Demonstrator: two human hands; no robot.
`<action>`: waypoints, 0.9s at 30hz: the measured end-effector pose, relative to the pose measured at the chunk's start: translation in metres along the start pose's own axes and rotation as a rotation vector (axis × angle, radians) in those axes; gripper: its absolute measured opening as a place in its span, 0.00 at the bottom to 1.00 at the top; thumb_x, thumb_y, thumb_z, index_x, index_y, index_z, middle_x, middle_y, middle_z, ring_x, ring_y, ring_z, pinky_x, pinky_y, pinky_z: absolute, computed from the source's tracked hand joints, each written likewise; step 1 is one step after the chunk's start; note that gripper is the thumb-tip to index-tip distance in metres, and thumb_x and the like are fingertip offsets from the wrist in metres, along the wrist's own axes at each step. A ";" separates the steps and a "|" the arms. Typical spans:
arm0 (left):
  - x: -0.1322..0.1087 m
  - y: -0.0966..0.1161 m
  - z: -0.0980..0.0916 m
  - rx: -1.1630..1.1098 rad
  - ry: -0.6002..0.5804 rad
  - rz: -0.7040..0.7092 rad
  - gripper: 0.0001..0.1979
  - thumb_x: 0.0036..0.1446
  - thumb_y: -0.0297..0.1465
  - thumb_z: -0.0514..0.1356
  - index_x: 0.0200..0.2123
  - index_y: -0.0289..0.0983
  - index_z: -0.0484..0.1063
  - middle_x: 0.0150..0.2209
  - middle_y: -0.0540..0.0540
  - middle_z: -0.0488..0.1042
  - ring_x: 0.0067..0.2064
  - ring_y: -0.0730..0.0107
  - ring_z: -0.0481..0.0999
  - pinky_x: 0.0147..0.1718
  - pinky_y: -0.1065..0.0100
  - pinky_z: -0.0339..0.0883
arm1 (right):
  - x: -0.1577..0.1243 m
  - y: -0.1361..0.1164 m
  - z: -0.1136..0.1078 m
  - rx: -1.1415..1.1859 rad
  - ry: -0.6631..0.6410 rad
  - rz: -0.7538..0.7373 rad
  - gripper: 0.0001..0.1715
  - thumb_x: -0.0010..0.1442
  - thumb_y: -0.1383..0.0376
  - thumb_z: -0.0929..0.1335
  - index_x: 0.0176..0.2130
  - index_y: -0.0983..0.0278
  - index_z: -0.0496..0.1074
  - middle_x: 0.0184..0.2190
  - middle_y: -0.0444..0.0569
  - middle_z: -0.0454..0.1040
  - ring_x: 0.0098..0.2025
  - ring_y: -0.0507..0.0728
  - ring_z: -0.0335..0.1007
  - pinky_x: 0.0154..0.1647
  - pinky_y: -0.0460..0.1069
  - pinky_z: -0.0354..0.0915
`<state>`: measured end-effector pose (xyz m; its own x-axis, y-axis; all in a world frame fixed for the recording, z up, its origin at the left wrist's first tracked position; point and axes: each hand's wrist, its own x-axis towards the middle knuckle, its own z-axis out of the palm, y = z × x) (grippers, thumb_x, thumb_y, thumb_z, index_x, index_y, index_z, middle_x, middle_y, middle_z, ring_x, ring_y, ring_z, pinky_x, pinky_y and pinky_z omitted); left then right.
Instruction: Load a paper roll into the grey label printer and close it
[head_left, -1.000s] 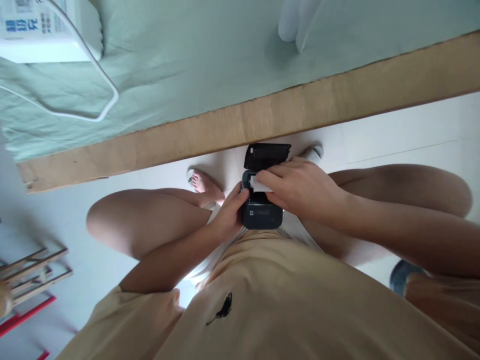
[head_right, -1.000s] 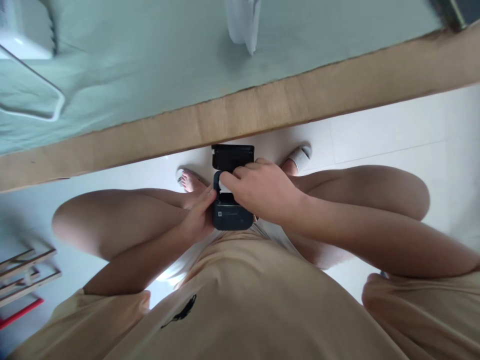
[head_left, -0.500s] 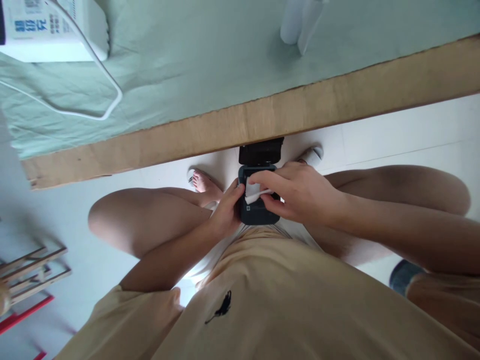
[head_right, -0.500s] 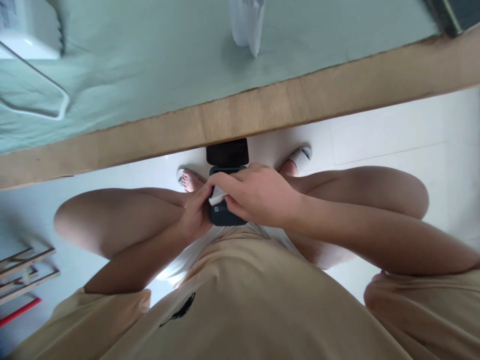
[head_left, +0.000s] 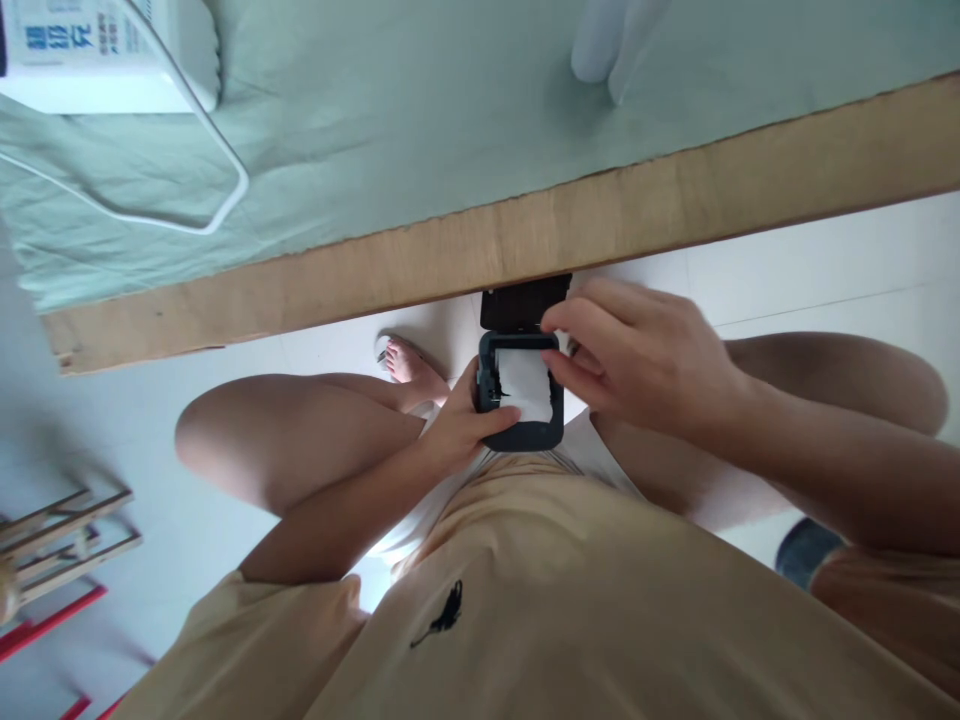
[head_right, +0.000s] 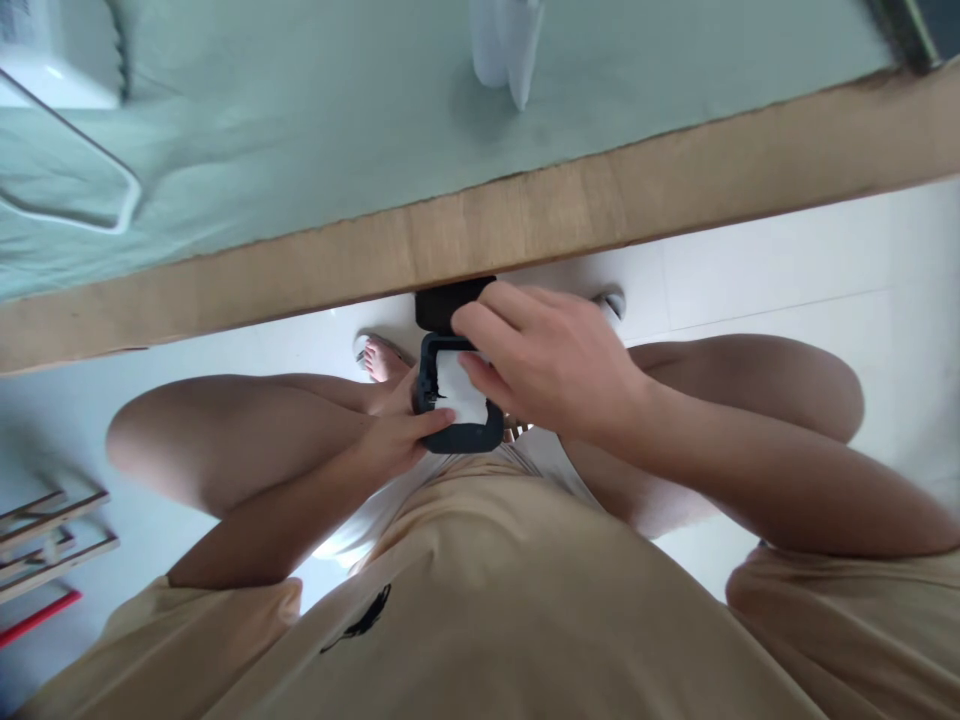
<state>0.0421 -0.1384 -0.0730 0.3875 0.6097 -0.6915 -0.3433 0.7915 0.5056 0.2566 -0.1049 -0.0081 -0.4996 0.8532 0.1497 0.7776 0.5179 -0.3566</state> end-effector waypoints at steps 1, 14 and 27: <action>0.000 0.000 0.000 0.003 0.001 -0.004 0.36 0.36 0.28 0.81 0.48 0.40 0.71 0.41 0.50 0.81 0.41 0.67 0.80 0.41 0.67 0.75 | -0.001 0.002 -0.004 -0.075 -0.011 0.016 0.15 0.70 0.62 0.62 0.40 0.66 0.76 0.36 0.52 0.80 0.31 0.52 0.70 0.29 0.48 0.53; -0.001 -0.002 -0.007 0.045 -0.004 -0.006 0.39 0.36 0.29 0.81 0.52 0.41 0.69 0.45 0.47 0.81 0.47 0.60 0.82 0.47 0.62 0.75 | -0.002 0.021 0.004 0.394 -0.136 0.285 0.19 0.69 0.50 0.63 0.47 0.63 0.62 0.45 0.54 0.81 0.33 0.54 0.76 0.32 0.49 0.62; -0.003 -0.003 -0.007 -0.017 -0.014 0.024 0.31 0.43 0.42 0.80 0.49 0.41 0.74 0.39 0.48 0.80 0.36 0.68 0.80 0.32 0.69 0.74 | 0.002 0.006 0.022 0.384 -0.510 0.209 0.43 0.65 0.49 0.66 0.71 0.64 0.58 0.66 0.63 0.69 0.53 0.68 0.78 0.49 0.60 0.73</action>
<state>0.0360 -0.1423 -0.0760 0.3912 0.6292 -0.6716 -0.3670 0.7759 0.5131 0.2516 -0.1011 -0.0306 -0.5444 0.7484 -0.3789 0.7337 0.2058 -0.6476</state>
